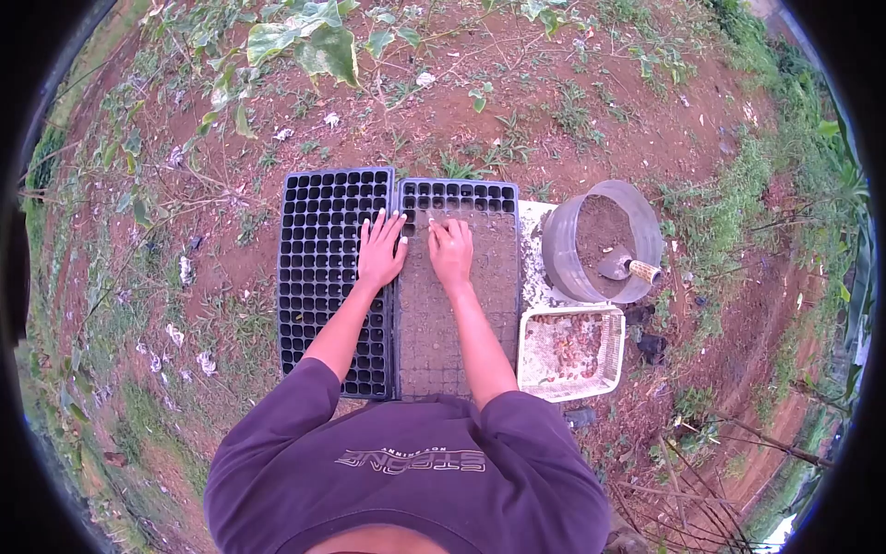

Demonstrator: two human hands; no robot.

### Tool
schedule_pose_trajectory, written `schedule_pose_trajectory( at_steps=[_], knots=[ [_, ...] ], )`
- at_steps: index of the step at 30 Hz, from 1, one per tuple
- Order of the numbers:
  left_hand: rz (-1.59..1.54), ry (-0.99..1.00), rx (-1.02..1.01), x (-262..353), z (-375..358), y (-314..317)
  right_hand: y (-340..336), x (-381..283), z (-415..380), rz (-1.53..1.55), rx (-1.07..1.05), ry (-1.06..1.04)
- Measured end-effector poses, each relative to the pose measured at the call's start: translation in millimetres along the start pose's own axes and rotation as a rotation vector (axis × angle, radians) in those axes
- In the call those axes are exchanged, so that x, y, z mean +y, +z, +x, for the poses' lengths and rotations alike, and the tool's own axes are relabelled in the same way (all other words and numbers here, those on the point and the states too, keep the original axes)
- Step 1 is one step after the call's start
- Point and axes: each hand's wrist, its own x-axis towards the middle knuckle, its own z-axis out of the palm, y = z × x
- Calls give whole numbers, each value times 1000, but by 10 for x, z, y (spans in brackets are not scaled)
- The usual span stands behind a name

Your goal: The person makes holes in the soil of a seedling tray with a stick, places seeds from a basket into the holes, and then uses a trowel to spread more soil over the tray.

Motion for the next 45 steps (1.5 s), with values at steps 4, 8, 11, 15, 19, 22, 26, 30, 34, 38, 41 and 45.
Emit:
schedule_pose_trajectory(
  at_steps=[4, 8, 11, 15, 19, 22, 26, 30, 34, 38, 41, 45],
  knots=[
    [-16, 0, -7, 6, 3, -17, -51, -7, 14, 6, 59, 7],
    [-35, 9, -9, 2, 2, -42, -88, 11, -35, 18, 70, 49],
    [-68, -5, -38, -12, 6, -31, -157, 16, -93, 45, 86, 65],
    [-121, 26, -36, 13, -54, -64, -267, 31, -208, 142, 72, 109],
    [-195, 12, 36, 181, -273, -69, -447, 18, -345, 212, 66, 177],
    [-257, 0, 58, 370, -496, -72, -594, 42, -476, 236, 65, 200],
    [-269, 14, 88, 694, -802, -43, -843, 69, -650, 243, 98, 194],
    [-301, 43, 102, 1005, -1035, 10, -1100, 171, -882, 241, 80, 193],
    [-321, 43, 113, 1382, -1219, 104, -1431, 298, -1103, 250, 91, 200],
    [-309, 89, 79, 1811, -1413, 233, -1807, 525, -1440, 198, 108, 186],
    [-304, 146, -3, 2151, -1577, 319, -2118, 741, -1724, 160, 153, 179],
    [-278, 147, -56, 2540, -1751, 469, -2411, 1025, -2050, 64, 56, 272]
  ],
)
